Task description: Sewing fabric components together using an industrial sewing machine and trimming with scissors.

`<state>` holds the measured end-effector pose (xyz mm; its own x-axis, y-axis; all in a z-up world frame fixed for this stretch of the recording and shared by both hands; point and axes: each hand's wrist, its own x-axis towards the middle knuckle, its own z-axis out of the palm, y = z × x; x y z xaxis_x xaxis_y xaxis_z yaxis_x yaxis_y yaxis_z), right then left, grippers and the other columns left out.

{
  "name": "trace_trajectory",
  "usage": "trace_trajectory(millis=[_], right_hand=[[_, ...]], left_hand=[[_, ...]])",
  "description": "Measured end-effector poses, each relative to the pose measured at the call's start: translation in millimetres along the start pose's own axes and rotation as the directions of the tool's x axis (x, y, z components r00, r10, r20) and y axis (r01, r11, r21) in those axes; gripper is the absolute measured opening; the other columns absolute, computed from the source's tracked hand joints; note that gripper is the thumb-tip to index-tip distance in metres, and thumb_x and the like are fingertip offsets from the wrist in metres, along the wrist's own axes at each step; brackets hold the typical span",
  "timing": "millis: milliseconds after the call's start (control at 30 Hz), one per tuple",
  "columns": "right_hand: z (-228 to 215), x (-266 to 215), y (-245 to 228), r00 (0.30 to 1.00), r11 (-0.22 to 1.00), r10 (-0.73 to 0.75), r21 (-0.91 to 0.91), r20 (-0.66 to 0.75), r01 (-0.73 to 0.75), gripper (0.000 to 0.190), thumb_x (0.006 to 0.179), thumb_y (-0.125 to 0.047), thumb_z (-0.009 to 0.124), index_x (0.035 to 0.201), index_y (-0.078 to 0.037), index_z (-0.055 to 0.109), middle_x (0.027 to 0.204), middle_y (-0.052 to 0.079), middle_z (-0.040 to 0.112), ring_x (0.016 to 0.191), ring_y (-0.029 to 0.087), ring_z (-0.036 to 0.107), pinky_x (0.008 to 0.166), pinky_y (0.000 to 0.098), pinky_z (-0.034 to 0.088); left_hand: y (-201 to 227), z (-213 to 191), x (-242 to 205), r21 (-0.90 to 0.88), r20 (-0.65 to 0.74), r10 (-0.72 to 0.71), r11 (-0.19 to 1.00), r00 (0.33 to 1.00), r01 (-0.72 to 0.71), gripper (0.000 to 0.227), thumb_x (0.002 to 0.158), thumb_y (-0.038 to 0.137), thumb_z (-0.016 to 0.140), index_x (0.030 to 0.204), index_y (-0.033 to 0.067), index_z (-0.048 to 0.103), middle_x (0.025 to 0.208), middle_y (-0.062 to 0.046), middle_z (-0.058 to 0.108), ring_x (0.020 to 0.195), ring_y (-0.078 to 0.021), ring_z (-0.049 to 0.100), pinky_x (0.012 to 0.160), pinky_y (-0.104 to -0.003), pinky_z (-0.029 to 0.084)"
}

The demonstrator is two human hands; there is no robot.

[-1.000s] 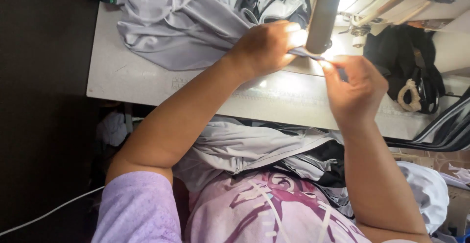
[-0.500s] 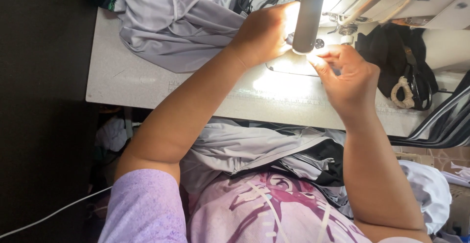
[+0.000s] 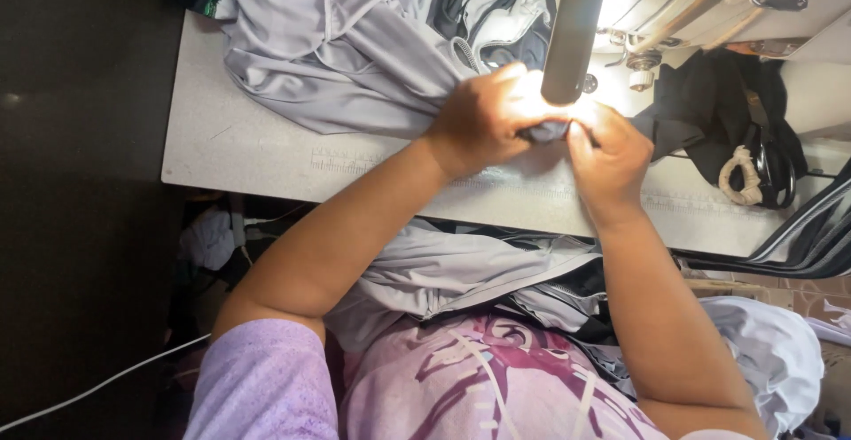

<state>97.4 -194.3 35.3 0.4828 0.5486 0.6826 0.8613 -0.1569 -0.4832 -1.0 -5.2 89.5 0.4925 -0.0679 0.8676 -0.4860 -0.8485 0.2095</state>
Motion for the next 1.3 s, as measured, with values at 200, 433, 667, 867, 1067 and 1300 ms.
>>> trace_trajectory(millis=[200,433,667,867,1067,1300], right_hand=[[-3,-7,-13,0.989,0.974,-0.136,0.190,0.065,0.122,0.001,0.095,0.001,0.077,0.095,0.002,0.078,0.094,0.016,0.073,0.086,0.037,0.070,0.078,0.0444,0.056],[-9,-5,-17,0.983,0.980,-0.156,0.144,0.096,0.141,0.001,0.094,0.002,0.078,0.094,0.003,0.078,0.092,0.017,0.070,0.084,0.037,0.067,0.077,0.0447,0.055],[-10,-6,-18,0.953,0.967,-0.253,0.082,0.164,0.243,0.002,0.095,-0.002,0.078,0.094,0.000,0.077,0.096,0.014,0.072,0.085,0.034,0.068,0.075,0.0422,0.056],[-11,-21,-21,0.931,0.961,-0.249,-0.050,0.268,0.272,0.003,0.094,-0.004,0.077,0.094,-0.002,0.075,0.096,0.010,0.073,0.086,0.029,0.069,0.076,0.0392,0.057],[-11,-18,-30,0.922,0.927,-0.281,-0.173,0.265,0.332,0.005,0.093,-0.007,0.078,0.093,-0.004,0.075,0.094,0.008,0.072,0.085,0.028,0.069,0.079,0.0386,0.056],[-3,-22,-8,0.935,0.926,-0.253,-0.218,0.250,0.309,0.003,0.096,-0.013,0.074,0.096,-0.010,0.076,0.095,0.004,0.072,0.089,0.027,0.067,0.078,0.0385,0.055]], left_hand=[[-21,37,-46,-0.050,0.178,-0.009,0.999,0.984,0.018,0.019,0.087,0.021,0.073,0.096,0.0073,0.063,0.091,-0.012,0.062,0.097,-0.0324,0.064,0.088,-0.042,0.053],[-31,55,-44,0.129,-0.010,0.135,0.983,0.991,-0.133,0.025,0.098,0.022,0.062,0.075,0.0188,0.057,0.070,0.003,0.048,0.069,-0.0164,0.053,0.068,-0.030,0.049],[-25,50,-57,0.142,0.061,0.199,0.968,0.978,-0.206,0.022,0.104,0.028,0.056,0.084,0.0187,0.059,0.080,0.002,0.060,0.082,-0.0159,0.062,0.072,-0.030,0.050],[-13,32,-80,0.037,0.314,0.113,0.991,0.943,-0.131,0.017,0.090,0.027,0.065,0.103,0.0156,0.067,0.103,-0.002,0.069,0.104,-0.0196,0.066,0.082,-0.036,0.047],[-9,38,-93,0.107,0.402,-0.018,0.994,0.916,-0.028,0.036,0.080,0.033,0.067,0.114,0.0208,0.068,0.117,0.000,0.069,0.114,-0.0198,0.065,0.090,-0.045,0.044],[-20,57,-97,0.180,0.379,-0.071,0.984,0.923,0.001,0.037,0.075,0.041,0.066,0.110,0.0264,0.067,0.114,0.003,0.068,0.115,-0.0167,0.064,0.091,-0.048,0.042]])
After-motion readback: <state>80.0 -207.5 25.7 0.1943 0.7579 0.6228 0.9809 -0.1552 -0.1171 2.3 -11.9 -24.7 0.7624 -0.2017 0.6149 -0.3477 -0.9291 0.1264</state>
